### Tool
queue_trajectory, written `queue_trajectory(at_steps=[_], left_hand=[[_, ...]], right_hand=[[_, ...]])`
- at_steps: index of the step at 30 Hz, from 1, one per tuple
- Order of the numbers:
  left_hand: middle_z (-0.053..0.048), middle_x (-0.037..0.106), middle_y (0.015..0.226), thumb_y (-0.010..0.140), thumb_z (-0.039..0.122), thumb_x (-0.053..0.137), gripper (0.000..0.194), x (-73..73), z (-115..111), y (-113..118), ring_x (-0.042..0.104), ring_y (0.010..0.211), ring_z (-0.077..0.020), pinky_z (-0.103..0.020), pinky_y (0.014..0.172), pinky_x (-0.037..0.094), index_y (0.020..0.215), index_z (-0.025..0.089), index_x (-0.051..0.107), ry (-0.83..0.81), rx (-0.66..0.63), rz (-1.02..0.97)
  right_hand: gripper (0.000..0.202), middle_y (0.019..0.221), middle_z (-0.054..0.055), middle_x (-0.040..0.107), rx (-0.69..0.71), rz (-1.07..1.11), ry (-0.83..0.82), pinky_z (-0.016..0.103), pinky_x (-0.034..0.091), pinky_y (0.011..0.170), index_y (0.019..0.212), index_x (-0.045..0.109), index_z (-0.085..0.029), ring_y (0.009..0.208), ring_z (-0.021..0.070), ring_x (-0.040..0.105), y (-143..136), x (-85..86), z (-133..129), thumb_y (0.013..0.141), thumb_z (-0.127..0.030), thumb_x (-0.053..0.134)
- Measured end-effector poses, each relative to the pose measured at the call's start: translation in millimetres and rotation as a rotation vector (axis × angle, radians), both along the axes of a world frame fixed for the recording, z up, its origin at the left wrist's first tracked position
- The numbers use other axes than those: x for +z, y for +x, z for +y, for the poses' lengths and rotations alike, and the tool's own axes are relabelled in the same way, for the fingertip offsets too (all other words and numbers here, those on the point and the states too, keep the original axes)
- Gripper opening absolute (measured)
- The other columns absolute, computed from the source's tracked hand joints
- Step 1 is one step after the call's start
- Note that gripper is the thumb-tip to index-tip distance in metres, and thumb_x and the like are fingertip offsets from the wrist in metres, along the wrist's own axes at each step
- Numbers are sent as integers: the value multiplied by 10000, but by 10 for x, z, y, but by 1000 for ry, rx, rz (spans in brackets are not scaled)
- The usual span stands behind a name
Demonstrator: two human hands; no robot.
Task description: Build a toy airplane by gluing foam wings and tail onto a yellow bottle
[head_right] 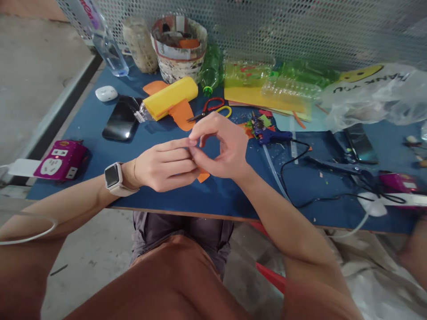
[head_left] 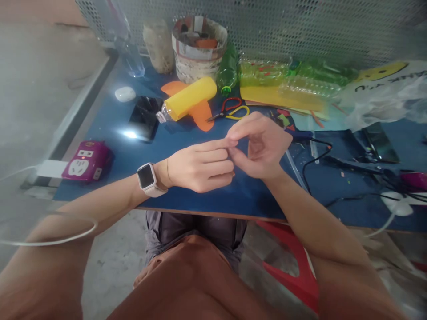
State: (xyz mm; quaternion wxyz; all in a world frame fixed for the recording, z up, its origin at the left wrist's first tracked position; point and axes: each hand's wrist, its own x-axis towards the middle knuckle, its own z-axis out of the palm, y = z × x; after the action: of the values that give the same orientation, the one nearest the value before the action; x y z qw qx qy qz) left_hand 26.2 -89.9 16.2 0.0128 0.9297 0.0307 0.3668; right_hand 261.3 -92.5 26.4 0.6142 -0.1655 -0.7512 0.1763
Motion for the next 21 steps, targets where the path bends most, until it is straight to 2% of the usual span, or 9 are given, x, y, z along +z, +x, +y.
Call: queue_trajectory(at_steps=[2,5,8,11,13,15,19,21], left_hand=[[49,842,1015,1205,163,874,232,9,-6,4,811,942,-159,-517,1503,675,1030,312,845,30,-15,-41],[27,816,979,1245,187,816,249,16,-2,10,794,940,-173,-536,1448,708,1021,294,832,97,36,-8],[13,792,950,1284,219,754,278,5,16,18,773,938,-186,-545,1396,724,1025,288,831,147,90,42],[10,803,964,1287,231,763,289,-19,38,29,763,949,-185,-571,1421,687,1009,281,823,133,88,38],[8,815,980,1276,235,794,281,-36,54,34,769,966,-191,-599,1447,656,1000,279,821,99,83,43],[2,826,989,1260,222,813,272,-47,72,33,780,988,-204,-614,1438,651,994,279,825,79,89,69],[-24,826,979,1265,177,746,297,-54,96,19,788,1007,-231,-586,1294,711,1002,274,844,129,131,173],[-32,822,970,1274,177,717,312,-57,97,17,785,1006,-235,-565,1238,720,1009,269,851,155,149,200]], right_hand=[[297,1052,15,869,-46,-44,56,437,670,610,1251,844,-405,857,264,832,19,14,9,1030,-209,868],[272,1074,27,895,-99,-87,93,451,678,623,1230,837,-408,882,276,849,21,20,34,1046,-213,882],[222,1037,20,894,-125,-87,98,422,664,614,1183,826,-379,898,270,846,7,21,50,1064,-204,891],[134,1043,26,889,-138,-124,78,391,641,612,1165,809,-342,927,254,843,12,22,53,1119,-227,860],[71,1067,40,894,-166,-174,37,400,655,659,1120,797,-320,956,253,851,33,15,58,1165,-266,809],[109,1081,50,895,-191,-232,-55,441,693,753,1062,794,-315,990,271,857,66,-7,74,1167,-334,814],[248,1005,47,836,-196,-294,-259,507,720,895,981,791,-319,977,296,806,140,-65,141,1063,-494,947],[270,978,44,818,-175,-321,-282,513,713,920,960,781,-317,951,291,778,169,-74,173,1041,-505,957]])
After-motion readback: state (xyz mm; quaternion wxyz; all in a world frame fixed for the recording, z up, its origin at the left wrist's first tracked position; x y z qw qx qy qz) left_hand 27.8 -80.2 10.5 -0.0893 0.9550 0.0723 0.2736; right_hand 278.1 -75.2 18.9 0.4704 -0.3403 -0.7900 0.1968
